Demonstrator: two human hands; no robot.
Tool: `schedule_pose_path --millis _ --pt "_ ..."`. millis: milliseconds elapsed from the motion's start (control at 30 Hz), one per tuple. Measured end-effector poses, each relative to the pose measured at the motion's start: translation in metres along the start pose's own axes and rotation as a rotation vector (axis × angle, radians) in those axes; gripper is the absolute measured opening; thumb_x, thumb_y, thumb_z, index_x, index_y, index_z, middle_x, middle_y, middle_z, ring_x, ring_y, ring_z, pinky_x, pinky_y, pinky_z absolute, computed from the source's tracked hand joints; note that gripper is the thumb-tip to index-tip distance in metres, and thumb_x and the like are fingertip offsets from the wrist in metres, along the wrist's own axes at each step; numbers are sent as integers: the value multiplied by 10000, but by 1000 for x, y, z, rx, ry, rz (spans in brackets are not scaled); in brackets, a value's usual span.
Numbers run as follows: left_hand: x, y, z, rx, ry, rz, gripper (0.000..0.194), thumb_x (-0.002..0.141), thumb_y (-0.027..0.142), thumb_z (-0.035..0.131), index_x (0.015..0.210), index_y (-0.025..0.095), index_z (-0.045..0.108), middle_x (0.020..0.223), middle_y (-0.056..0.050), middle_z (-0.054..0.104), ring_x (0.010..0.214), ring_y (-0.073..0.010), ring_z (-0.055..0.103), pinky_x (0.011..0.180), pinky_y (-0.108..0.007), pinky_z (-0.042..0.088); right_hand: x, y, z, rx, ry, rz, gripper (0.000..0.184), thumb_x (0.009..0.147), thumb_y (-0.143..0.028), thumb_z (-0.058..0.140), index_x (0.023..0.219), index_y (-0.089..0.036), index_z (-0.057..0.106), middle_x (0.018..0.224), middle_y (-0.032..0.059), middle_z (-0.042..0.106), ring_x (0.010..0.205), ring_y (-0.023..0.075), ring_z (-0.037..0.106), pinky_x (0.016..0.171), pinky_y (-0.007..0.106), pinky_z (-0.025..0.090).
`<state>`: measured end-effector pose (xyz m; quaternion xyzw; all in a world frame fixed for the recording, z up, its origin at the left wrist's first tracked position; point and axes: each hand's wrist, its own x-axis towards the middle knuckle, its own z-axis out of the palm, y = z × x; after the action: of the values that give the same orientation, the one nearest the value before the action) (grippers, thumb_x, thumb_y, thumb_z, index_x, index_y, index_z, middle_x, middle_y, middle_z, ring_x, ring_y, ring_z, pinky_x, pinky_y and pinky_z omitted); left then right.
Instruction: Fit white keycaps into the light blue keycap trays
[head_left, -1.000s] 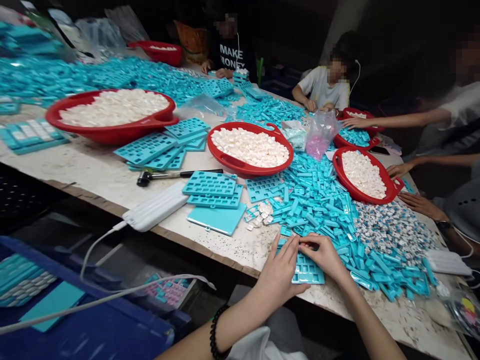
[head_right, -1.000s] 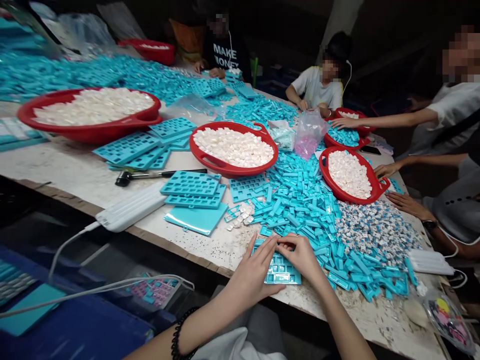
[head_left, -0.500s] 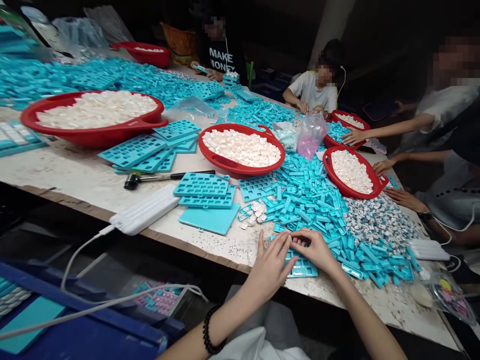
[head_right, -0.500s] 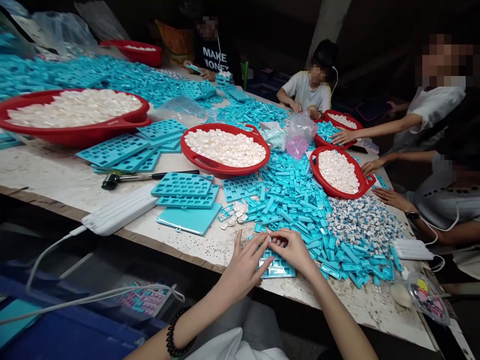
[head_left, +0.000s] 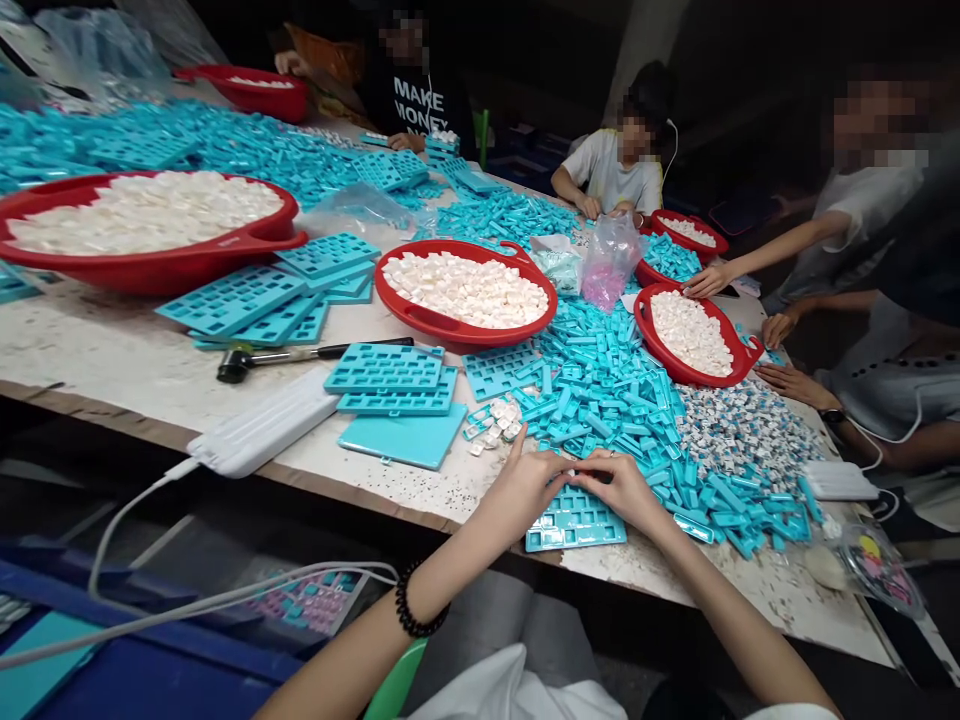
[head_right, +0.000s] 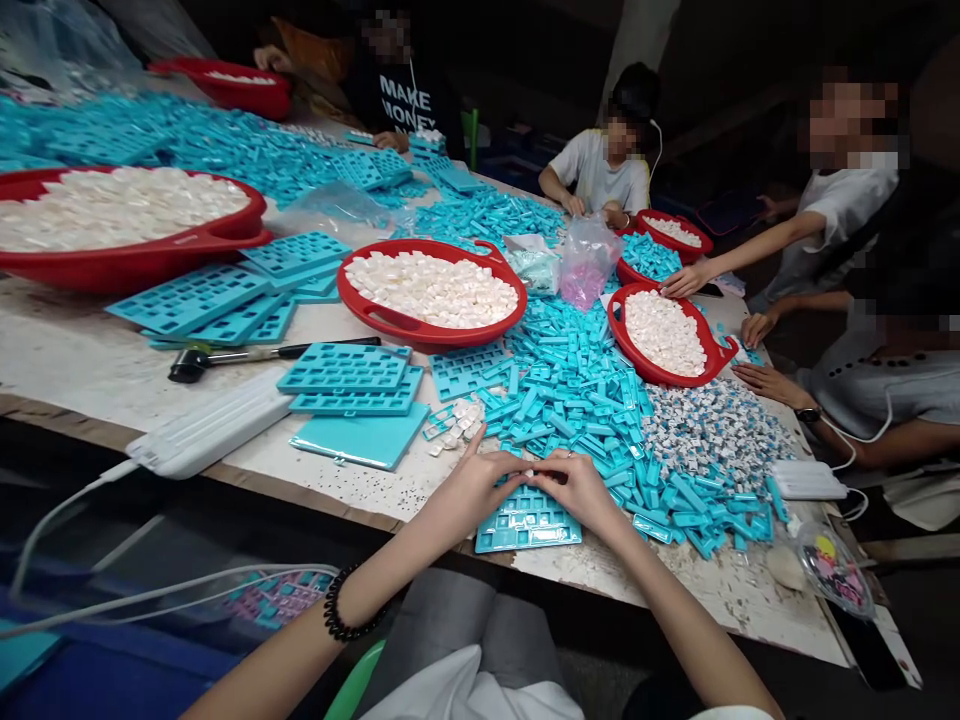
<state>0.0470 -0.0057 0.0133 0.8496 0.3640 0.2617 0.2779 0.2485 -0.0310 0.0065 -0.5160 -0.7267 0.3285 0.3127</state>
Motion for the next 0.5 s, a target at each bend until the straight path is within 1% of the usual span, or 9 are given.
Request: schedule_pose_path --millis 33,67,133,167,233,333,433,500 --pt "0 0 0 -2 -8 6 219 944 162 585 1094 244 722 1004 -28 780 941 -208 729 1205 -577 214 -1 0 1 -10 2 -2 287 932 -452 642 1057 -235 782 845 55 726 755 193 657 710 302 498" --pt "-1 -1 1 -17 -10 5 227 936 149 581 1094 230 723 1009 -42 777 942 -211 728 1169 -536 317 -2 0 1 -22 3 -3 286 943 -442 628 1083 -240 775 847 54 724 758 193 655 712 301 499" --pt "-2 -3 4 -76 -3 -25 227 919 135 578 1073 207 728 1035 -61 770 952 -214 726 1024 -416 496 -3 -1 1 -39 -3 -5 281 958 -417 608 1121 -248 762 869 54 725 773 193 657 724 302 504" --pt "-3 -4 6 -107 5 -47 221 911 132 580 1056 201 732 1044 -63 767 955 -214 726 946 -363 540 -3 -2 1 -42 -5 -7 276 962 -406 602 1126 -250 760 879 54 728 784 194 659 734 304 507" --pt "-5 -6 9 -152 25 -81 210 900 131 586 1033 201 734 1048 -55 766 961 -211 725 863 -307 562 -3 -3 1 -39 -5 -9 263 964 -390 599 1120 -253 762 893 55 731 806 200 664 760 314 511" --pt "-6 -4 11 -144 38 -103 194 913 171 599 1061 213 718 1069 -45 762 975 -209 722 872 -304 557 -3 -2 1 -29 -10 -2 259 966 -385 595 1107 -251 765 904 58 734 823 206 668 778 325 514" --pt "-5 3 11 -37 4 -105 225 958 227 561 1150 204 675 1155 -76 734 1043 -225 701 913 -333 551 -3 -2 2 -40 4 1 262 967 -390 589 1091 -246 769 905 65 733 816 212 669 766 329 516" --pt "-3 8 8 50 -49 -104 222 978 228 523 1140 190 669 1138 -100 729 1055 -235 692 923 -342 543 -3 -2 2 -41 9 2 256 964 -388 595 1078 -243 773 892 65 728 803 214 667 756 330 513"
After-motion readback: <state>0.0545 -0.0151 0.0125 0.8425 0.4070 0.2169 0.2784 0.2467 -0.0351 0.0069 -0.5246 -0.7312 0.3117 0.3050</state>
